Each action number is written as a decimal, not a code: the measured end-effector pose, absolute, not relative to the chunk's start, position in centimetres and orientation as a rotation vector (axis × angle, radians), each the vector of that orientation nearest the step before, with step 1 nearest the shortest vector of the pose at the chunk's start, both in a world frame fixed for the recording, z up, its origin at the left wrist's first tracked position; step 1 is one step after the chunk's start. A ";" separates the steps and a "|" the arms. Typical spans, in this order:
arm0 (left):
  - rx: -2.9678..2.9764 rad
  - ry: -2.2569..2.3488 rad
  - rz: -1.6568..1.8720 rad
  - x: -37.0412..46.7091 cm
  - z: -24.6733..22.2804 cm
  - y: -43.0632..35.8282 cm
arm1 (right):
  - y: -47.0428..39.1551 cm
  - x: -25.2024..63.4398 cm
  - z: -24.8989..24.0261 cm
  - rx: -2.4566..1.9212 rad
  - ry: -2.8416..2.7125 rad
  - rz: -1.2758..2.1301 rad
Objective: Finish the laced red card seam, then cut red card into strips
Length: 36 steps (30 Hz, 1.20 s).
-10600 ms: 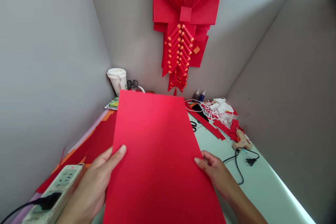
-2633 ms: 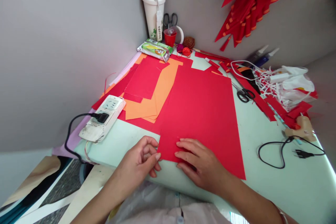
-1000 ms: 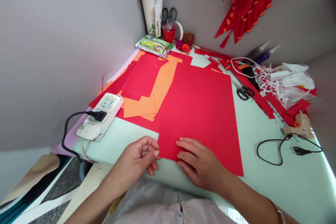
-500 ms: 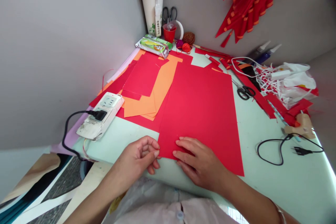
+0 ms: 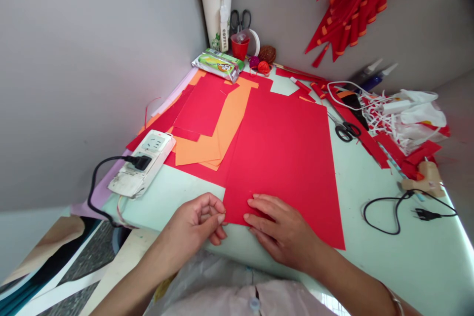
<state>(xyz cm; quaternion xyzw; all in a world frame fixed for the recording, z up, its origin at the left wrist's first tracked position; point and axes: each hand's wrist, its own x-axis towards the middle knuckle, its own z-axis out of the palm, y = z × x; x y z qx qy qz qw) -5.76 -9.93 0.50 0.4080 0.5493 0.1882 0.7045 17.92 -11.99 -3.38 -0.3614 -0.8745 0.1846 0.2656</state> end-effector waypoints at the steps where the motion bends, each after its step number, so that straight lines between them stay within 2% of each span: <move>1: 0.908 1.220 0.418 -5.8 0.5 -9.9 | -12.0 17.9 -3.4 -0.980 -2.362 0.498; 36: 0.873 1.220 0.500 -5.5 0.7 -10.3 | -12.1 17.9 -3.5 -0.997 -2.346 0.522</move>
